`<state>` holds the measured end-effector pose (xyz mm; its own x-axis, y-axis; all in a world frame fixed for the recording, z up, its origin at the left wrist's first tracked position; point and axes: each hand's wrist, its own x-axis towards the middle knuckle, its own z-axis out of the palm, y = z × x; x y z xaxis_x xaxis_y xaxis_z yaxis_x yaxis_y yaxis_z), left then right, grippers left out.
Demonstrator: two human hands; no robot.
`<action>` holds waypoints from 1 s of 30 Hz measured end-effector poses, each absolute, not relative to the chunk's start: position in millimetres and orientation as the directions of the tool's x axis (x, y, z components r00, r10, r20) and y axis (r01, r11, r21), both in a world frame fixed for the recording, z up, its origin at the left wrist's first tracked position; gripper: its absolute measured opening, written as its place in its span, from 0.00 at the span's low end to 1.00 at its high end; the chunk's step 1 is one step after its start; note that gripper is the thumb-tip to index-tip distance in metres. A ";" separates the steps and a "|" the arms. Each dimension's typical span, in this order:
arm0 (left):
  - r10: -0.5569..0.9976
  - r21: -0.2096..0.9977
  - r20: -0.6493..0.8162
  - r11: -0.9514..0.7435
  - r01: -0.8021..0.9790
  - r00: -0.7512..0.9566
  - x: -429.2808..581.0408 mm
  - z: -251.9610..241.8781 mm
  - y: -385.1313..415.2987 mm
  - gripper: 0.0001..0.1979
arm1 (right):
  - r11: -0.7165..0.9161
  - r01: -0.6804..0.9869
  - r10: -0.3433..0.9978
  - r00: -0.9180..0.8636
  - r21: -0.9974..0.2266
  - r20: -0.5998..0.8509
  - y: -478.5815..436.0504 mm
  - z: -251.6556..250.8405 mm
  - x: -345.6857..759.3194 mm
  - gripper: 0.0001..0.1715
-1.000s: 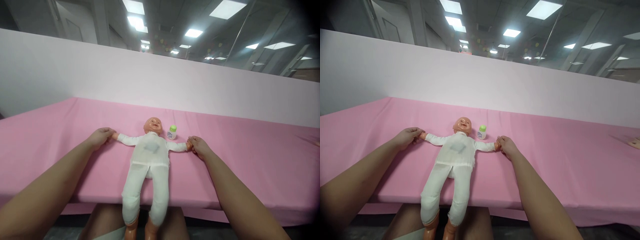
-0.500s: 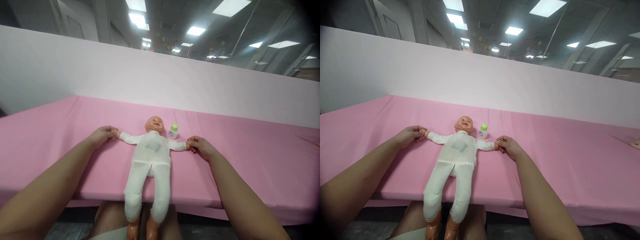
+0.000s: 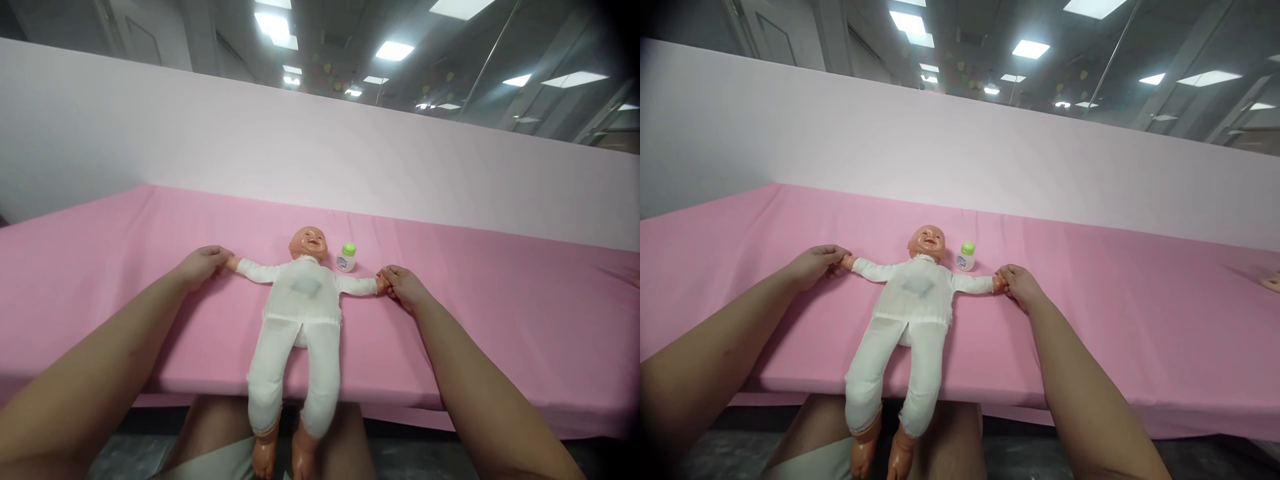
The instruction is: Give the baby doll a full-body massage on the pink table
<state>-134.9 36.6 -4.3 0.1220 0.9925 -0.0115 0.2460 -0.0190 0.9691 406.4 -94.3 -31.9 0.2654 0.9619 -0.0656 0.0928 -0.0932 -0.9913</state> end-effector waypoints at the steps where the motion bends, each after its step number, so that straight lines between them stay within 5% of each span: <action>1: 0.991 0.972 -0.020 -0.011 0.234 0.131 -135.6 -4.2 37.0 0.19 | -0.098 0.083 0.961 0.266 -0.992 -0.072 -94.6 -31.2 407.0 0.22; 10: 0.972 0.984 -0.031 -0.012 0.180 0.231 -139.5 -2.0 36.1 0.25 | -0.115 0.002 0.988 0.099 -0.993 -0.114 -106.7 -19.3 413.5 0.27; 25: 0.994 0.960 -0.002 -0.030 0.280 0.112 -133.6 -2.6 37.5 0.18 | -0.089 0.147 0.978 0.198 -0.985 -0.059 -94.7 -30.2 405.9 0.30; 30: 0.989 0.978 -0.044 0.014 0.208 0.139 -133.4 2.2 34.2 0.23 | -0.109 0.043 0.979 0.179 -0.993 -0.099 -100.0 -24.4 407.8 0.25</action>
